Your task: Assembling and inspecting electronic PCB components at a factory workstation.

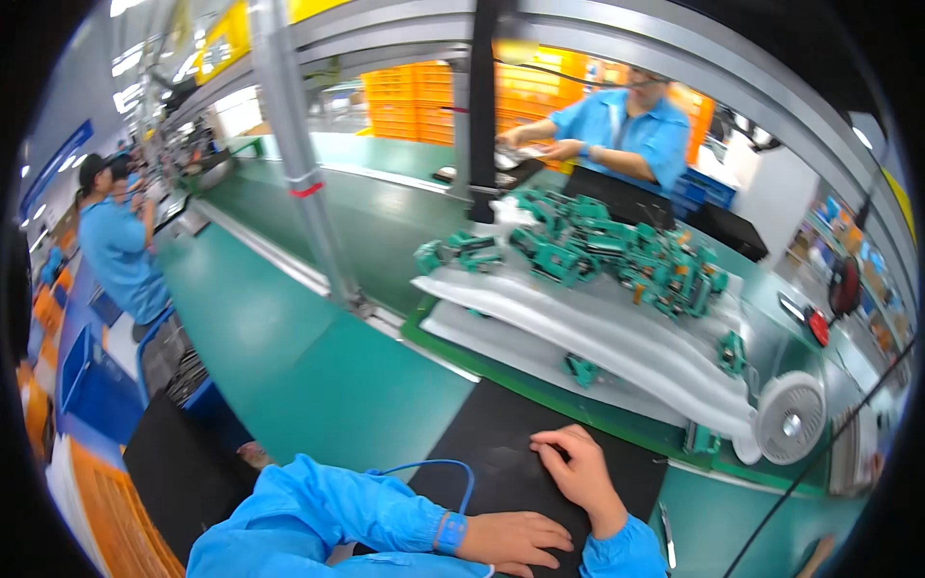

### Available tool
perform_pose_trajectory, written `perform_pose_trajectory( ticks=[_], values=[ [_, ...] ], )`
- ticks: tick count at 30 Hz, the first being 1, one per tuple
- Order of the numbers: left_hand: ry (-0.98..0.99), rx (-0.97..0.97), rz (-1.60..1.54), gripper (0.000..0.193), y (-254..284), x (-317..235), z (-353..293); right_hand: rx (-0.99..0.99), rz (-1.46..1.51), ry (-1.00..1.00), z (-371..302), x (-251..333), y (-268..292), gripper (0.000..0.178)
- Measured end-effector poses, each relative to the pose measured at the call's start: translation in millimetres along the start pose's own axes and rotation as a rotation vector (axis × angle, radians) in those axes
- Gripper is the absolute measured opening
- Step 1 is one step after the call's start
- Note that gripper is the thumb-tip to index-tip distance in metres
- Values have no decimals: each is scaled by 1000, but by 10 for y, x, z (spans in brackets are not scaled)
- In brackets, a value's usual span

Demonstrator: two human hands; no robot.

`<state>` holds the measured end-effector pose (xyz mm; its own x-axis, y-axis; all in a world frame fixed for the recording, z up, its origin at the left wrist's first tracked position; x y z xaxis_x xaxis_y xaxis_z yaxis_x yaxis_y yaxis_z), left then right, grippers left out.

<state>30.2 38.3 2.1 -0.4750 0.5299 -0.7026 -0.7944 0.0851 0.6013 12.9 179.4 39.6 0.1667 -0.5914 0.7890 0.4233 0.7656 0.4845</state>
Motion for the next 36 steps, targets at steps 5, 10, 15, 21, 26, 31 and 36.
perform_pose_trajectory(
  ticks=[5,10,15,21,26,31,36],
  values=[
    [-75,-66,59,35,52,-61,49,-3,-6,-36,-46,3,36,14],
    [-146,-114,117,33,31,-30,32,-42,52,-57,-30,-47,-43,14],
    [-54,-58,6,34,21,-40,45,-81,-6,19,-23,-73,-57,14],
    [-38,-94,53,32,-6,-52,76,-119,-31,39,-32,-117,-107,13],
    [51,-151,109,34,45,-103,58,-129,-33,68,-20,-150,-157,13],
    [106,-157,219,36,55,-143,77,-148,-35,99,-42,-189,-100,14],
    [183,-256,349,36,-24,-217,-31,-133,4,112,-27,-273,-109,14]
  ],
)
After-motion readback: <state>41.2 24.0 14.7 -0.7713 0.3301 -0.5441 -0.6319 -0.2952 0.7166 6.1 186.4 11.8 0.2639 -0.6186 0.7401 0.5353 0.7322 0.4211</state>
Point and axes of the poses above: each hand's wrist, its own z-axis towards the middle knuckle, its own y-axis out of the back of the hand, x = y × z, the point moved 5 cm from there along z, towards the middle knuckle, and after that the axes turned 7 degrees about y, right-handed, at the moved point
